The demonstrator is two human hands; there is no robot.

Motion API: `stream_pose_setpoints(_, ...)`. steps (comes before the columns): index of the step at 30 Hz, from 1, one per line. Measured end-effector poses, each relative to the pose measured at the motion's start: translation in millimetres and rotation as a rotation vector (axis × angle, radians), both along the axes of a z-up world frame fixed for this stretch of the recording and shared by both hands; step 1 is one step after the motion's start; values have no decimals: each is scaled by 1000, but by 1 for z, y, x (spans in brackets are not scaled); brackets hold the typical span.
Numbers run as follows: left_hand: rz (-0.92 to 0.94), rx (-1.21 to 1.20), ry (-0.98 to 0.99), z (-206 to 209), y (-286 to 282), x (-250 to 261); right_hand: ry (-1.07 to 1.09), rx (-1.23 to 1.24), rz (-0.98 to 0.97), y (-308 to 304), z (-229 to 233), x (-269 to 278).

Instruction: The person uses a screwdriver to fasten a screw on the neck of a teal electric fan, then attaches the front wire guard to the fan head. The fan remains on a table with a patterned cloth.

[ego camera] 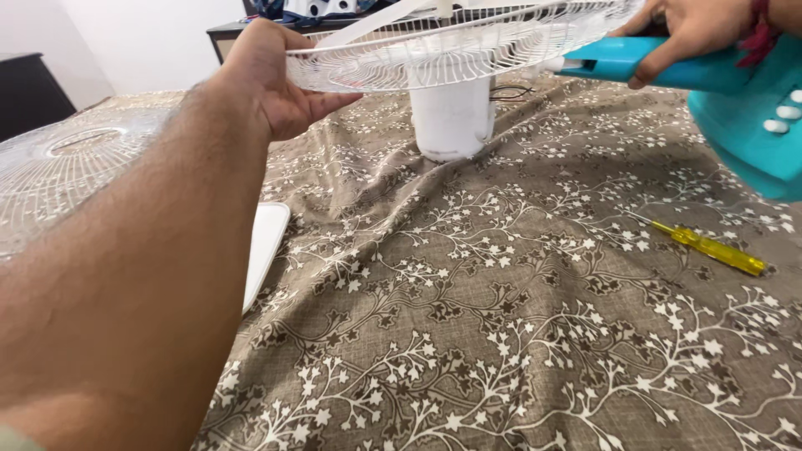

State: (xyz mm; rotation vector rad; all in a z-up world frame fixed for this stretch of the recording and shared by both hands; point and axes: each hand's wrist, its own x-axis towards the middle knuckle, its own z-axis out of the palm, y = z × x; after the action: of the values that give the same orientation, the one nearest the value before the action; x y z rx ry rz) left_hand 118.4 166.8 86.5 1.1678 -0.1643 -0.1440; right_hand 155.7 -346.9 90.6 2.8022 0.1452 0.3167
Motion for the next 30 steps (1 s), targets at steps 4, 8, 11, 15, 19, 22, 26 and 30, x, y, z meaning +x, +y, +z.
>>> stream_pose_setpoints(4, -29, 29, -26, 0, 1, 6, 90, 28, -77, 10, 6, 1)
stream_pose_setpoints(8, -40, 17, -21, 1, 2, 9, 127, 14, -114, 15, 7, 6)
stream_pose_setpoints(11, -85, 27, -35, 2, 2, 9, 140, 42, -143, 12, 6, 9)
stream_pose_setpoints(15, -10, 55, -26, 0, 2, 7, 122, 34, -166, 5, 0, 14)
stream_pose_setpoints(19, -16, 58, -34, 0, 3, 5, 114, 25, -160, 2, -5, 23)
stream_pose_setpoints(22, -40, 42, -50, -2, 2, 5, 103, 26, -149, -7, -7, 27)
stream_pose_setpoints(26, 5, 8, 4, -3, 2, 5, 71, 35, -114, -15, -7, 35)
stream_pose_setpoints(30, -48, 4, -23, 1, 2, 6, 36, -100, -169, -20, -14, 41)
